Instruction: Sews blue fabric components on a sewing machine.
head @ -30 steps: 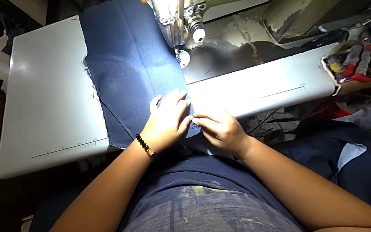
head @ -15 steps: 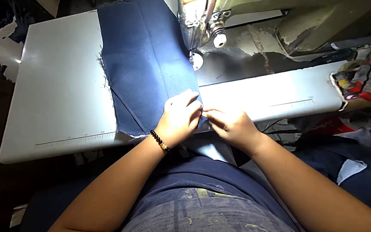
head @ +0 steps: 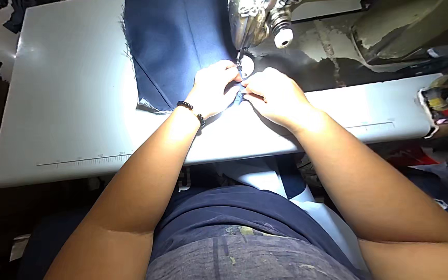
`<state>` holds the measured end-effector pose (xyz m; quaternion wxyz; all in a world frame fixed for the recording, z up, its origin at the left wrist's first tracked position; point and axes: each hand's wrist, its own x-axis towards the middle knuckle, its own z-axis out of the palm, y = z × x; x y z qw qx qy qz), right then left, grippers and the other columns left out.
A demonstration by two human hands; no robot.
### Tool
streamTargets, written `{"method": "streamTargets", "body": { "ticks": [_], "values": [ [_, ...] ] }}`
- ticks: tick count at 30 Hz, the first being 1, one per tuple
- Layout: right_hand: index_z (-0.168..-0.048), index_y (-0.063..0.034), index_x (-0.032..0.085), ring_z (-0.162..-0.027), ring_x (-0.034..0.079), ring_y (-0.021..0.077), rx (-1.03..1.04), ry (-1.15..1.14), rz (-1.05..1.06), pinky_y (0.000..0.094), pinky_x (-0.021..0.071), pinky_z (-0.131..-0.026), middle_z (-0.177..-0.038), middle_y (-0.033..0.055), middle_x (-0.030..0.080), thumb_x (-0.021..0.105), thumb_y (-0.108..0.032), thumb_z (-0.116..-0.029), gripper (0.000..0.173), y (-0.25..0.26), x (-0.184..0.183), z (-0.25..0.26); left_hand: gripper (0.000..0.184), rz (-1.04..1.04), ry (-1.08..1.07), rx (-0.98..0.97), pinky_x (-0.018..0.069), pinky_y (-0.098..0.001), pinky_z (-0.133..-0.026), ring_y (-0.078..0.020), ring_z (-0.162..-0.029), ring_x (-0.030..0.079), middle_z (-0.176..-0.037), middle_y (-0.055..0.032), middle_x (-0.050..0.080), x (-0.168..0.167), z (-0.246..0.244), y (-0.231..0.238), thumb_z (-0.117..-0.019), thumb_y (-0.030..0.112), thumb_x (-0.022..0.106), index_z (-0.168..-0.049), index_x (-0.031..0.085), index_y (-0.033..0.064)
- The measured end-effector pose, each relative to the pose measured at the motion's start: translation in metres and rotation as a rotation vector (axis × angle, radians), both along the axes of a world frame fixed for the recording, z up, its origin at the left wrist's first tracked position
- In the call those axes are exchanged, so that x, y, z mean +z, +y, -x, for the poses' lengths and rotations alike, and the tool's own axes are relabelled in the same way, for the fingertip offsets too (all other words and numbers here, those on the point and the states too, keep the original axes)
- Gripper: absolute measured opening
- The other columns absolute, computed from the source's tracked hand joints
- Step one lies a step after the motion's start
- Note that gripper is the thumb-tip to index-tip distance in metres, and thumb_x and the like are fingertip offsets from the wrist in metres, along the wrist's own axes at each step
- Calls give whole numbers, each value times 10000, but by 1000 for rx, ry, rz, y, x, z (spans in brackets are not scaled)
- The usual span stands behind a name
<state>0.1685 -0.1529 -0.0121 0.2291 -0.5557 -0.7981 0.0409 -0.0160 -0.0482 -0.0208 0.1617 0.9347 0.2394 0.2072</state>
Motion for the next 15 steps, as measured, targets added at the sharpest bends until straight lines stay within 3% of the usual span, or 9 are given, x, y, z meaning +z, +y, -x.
{"method": "streamTargets", "body": {
  "ticks": [6,15],
  "values": [
    [-978,-30,764,-1102,668,330,64,38,-155,448,523,-937,-1146,141,736,559,-135,-1001,232,2,-13,-6,226,54,-85,6,478,-487,-1015,-256,-1226,632,-1284,-132,684,-4,1,5,-948,219,623,-1044,728,43],
    [-1001,-27,752,-1091,663,330,39,47,-102,457,512,-918,-1151,144,730,534,-141,-1018,247,9,-11,-5,249,84,-14,-7,392,-559,-1009,-275,-1299,560,-1322,-113,649,2,0,14,-933,269,608,-1054,732,90]
  ]
}}
